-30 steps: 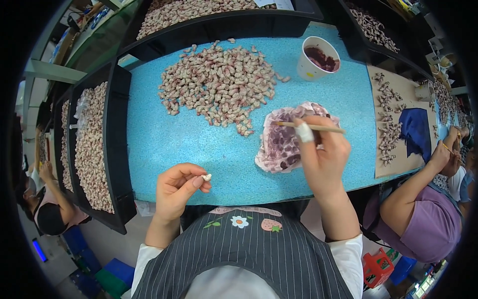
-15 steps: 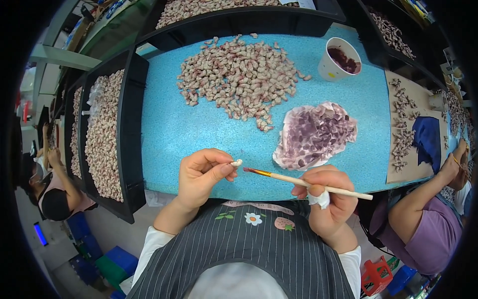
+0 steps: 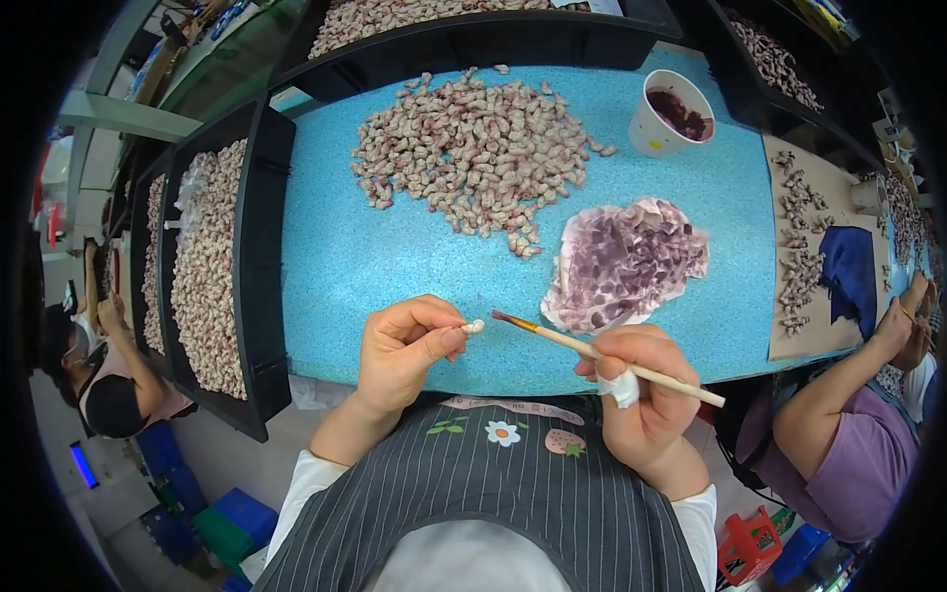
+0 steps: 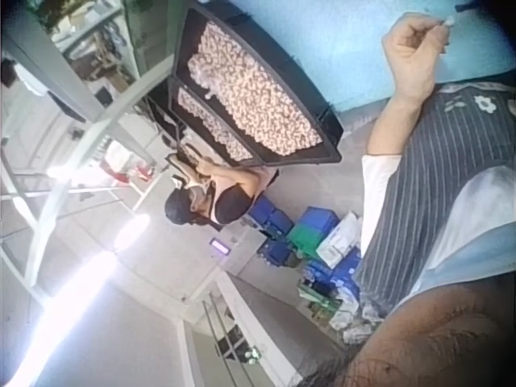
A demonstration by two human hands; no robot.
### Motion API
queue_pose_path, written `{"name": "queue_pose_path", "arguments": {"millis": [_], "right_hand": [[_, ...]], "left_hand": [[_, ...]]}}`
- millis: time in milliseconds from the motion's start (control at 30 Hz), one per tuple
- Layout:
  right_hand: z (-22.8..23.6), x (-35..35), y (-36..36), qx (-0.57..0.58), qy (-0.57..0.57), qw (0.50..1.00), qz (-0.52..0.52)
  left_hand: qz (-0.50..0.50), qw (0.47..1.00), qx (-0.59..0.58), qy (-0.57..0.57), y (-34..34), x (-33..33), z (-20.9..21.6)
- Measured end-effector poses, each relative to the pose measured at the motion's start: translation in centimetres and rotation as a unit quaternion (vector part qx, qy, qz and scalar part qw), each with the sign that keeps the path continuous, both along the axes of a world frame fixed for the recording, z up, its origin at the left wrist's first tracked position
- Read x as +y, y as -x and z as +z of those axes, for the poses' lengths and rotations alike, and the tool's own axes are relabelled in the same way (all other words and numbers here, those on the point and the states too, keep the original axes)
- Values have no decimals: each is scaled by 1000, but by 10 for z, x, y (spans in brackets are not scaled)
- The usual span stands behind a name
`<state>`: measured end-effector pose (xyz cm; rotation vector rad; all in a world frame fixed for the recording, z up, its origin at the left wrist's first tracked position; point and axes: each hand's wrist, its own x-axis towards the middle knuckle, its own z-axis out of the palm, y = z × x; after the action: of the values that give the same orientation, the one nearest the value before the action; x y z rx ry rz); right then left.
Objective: The person paints small decorative stones with a purple liquid using a paintbrush.
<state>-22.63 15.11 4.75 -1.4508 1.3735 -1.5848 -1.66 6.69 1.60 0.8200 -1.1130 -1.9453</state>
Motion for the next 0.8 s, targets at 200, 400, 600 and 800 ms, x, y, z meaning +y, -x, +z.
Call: {"name": "queue_pose_path", "arguments": {"millis": [200,400,600,800], "right_hand": [[6,-2,-6,29,-1,999,37],[1,-2,-3,11,-8,1000,-28],[1,2,-1,-39,-5,999,17],[-3,-1,-3,-23,-6,1000,-20]], "left_hand": [[7,1000,15,-13,1,-2,-4],[3,1000,0,-19,0,-2,-2],[10,999,16,-30,1,-1,-7],[6,1000,4,-15,4,0,-5]]}}
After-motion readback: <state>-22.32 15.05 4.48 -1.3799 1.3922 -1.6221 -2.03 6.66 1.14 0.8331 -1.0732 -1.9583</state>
